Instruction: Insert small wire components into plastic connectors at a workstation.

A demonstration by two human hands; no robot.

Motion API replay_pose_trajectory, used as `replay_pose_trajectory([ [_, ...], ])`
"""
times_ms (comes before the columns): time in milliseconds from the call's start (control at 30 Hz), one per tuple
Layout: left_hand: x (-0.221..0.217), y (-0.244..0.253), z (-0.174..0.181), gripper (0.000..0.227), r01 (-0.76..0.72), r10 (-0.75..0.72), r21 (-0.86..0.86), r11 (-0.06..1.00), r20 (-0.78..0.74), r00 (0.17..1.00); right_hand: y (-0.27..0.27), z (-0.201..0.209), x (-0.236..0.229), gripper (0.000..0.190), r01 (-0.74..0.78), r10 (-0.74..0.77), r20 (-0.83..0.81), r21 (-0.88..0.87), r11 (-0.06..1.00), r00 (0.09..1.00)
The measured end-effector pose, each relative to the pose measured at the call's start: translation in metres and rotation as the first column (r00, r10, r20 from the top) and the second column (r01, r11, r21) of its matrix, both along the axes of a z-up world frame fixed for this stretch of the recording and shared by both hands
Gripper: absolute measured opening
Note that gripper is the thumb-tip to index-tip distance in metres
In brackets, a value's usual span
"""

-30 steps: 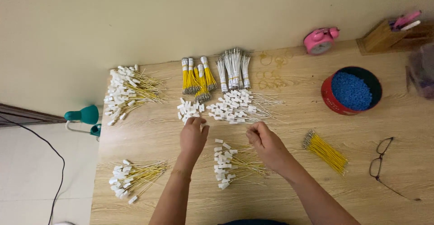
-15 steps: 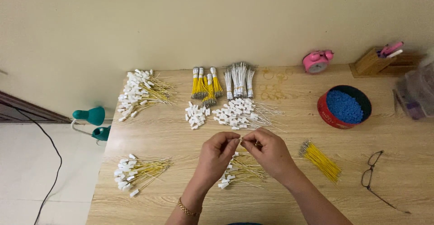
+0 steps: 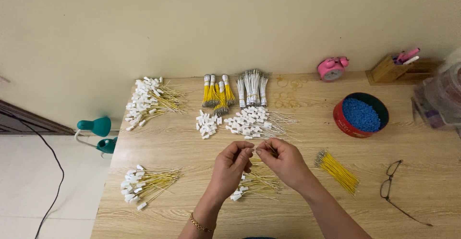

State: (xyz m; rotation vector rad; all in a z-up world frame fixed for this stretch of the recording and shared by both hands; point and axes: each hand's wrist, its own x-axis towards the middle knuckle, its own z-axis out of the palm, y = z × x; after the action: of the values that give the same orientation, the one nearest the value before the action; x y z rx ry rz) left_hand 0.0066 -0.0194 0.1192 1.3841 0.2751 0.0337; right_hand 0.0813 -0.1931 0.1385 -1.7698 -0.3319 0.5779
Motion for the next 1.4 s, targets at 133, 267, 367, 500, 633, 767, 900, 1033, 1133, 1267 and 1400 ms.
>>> replay_pose_trajectory([
  [133, 0.0, 0.005, 0.0, 0.02, -0.025, 0.024, -0.065, 0.998, -0.003, 1.0, -0.003, 0.009, -0.002, 0.016, 0.031, -0.027, 0.066, -0.065, 0.997, 0.997],
  [267, 0.0, 0.008, 0.002, 0.02, -0.047, 0.04, -0.177, 0.983, -0.042, 0.998, 0.0, 0.041, -0.008, 0.014, 0.071, -0.064, 0.152, -0.044, 0.996, 0.986],
  [367, 0.0, 0.009, -0.002, 0.023, -0.043, 0.029, -0.254, 0.966, -0.059, 0.998, 0.003, 0.053, -0.009, 0.012, 0.067, -0.038, 0.257, -0.108, 0.992, 0.966],
  [500, 0.001, 0.008, -0.005, 0.028, -0.043, 0.01, -0.372, 0.927, -0.091, 0.996, 0.004, 0.047, -0.009, 0.014, 0.056, 0.001, 0.366, -0.146, 0.988, 0.931],
  [633, 0.0, 0.006, -0.006, 0.03, -0.034, -0.007, -0.396, 0.918, -0.102, 0.995, 0.003, 0.043, -0.007, 0.014, 0.031, 0.025, 0.339, -0.16, 0.987, 0.941],
  [767, 0.001, 0.007, -0.011, 0.033, -0.019, -0.028, -0.357, 0.934, -0.125, 0.992, 0.002, 0.043, -0.005, 0.014, 0.022, 0.056, 0.368, -0.205, 0.978, 0.928],
  [900, 0.003, 0.009, -0.021, 0.035, -0.034, -0.025, -0.384, 0.923, -0.147, 0.989, -0.001, 0.024, 0.003, 0.016, -0.066, 0.104, 0.194, -0.196, 0.978, 0.975],
  [1033, 0.005, 0.009, -0.022, 0.035, -0.061, -0.016, -0.418, 0.906, -0.177, 0.984, -0.004, 0.006, 0.005, 0.018, -0.069, 0.089, 0.238, -0.093, 0.993, 0.967],
  [1133, 0.007, 0.008, -0.024, 0.036, -0.068, -0.014, -0.423, 0.904, -0.189, 0.982, -0.002, 0.009, 0.004, 0.018, -0.035, 0.039, 0.021, -0.177, 0.984, 0.999],
  [1267, 0.01, 0.007, -0.029, 0.034, -0.073, -0.027, -0.404, 0.912, -0.235, 0.972, 0.002, 0.017, 0.004, 0.016, -0.03, 0.042, 0.05, -0.225, 0.974, 0.998],
  [1400, 0.011, 0.008, -0.04, 0.033, -0.088, -0.039, -0.442, 0.893, -0.271, 0.962, 0.003, 0.0, 0.007, 0.014, -0.026, 0.111, 0.309, -0.265, 0.964, 0.944],
])
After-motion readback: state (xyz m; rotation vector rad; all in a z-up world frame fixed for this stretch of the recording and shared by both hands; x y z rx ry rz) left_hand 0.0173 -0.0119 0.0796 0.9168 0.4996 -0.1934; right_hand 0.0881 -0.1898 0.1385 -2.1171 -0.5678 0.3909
